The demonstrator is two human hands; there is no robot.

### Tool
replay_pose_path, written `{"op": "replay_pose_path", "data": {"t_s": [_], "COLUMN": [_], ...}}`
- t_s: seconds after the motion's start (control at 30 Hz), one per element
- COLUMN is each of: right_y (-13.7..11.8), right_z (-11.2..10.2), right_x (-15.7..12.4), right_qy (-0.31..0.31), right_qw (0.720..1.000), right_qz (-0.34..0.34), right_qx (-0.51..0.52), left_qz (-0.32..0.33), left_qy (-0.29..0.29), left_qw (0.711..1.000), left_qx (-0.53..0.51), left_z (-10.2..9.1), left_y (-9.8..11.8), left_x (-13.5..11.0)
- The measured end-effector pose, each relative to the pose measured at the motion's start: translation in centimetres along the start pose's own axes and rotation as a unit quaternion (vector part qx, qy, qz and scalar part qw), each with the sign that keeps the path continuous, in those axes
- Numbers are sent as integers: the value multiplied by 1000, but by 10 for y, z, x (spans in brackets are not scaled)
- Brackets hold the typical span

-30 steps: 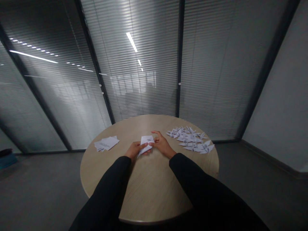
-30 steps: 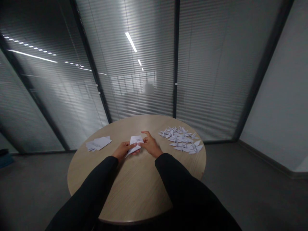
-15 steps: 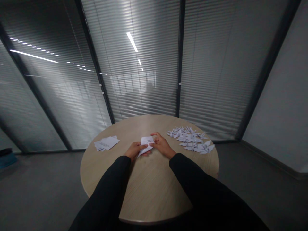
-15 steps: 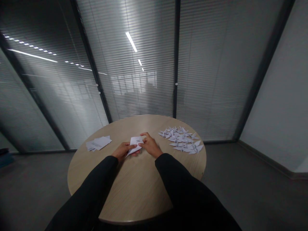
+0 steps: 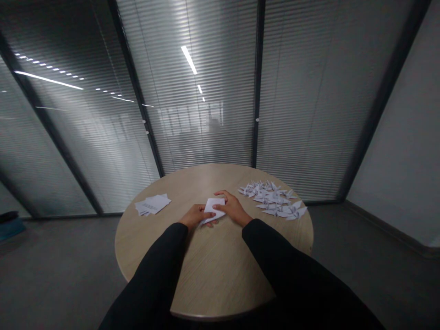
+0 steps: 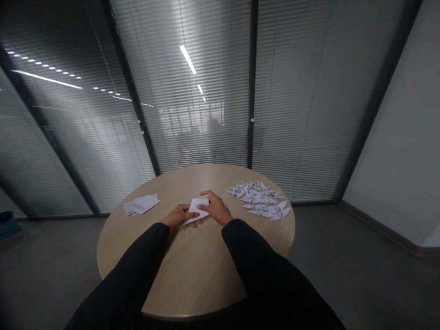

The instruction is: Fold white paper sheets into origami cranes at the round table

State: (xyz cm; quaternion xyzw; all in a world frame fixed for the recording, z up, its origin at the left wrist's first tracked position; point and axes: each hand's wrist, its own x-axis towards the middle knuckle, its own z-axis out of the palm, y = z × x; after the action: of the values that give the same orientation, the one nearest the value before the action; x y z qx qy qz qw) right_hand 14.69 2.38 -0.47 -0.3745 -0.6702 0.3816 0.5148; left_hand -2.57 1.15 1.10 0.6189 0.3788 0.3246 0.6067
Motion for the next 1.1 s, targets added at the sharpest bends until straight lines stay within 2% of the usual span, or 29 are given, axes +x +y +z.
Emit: {"op": "replay_pose_path", "data": {"t_s": [0.1,0.2,0.33,0.43,0.53,0.67,0.87,0.97,1.1], "right_y": [1,-1,-3,-4,-4,-4,-9,-9,-7], "right_z": [-3,-5,-4,-3,-2,-3,-3,-3,-2], "right_x": [2,3,3,2,2,2,1,-1,-1], "right_qy": [43,64,36,5,-1,13,21,6,-11], "right_qw": [999,998,999,998,996,990,985,984,987], "right_qz": [-8,-12,-3,17,32,58,73,79,80], "right_qx": [-16,-14,18,54,79,128,155,157,140], "left_qz": [20,48,87,116,141,140,138,131,125], "left_qy": [12,79,174,207,199,173,110,74,92], "left_qw": [1000,996,980,970,968,972,979,983,984], "left_qx": [0,-8,-38,-53,-60,-73,-108,-108,-91], "left_z": [-5,-12,-19,-20,-20,-18,-17,-15,-11], "left_y": [2,3,4,5,7,11,12,12,11], "left_x": [1,3,5,5,4,1,0,-1,0]}}
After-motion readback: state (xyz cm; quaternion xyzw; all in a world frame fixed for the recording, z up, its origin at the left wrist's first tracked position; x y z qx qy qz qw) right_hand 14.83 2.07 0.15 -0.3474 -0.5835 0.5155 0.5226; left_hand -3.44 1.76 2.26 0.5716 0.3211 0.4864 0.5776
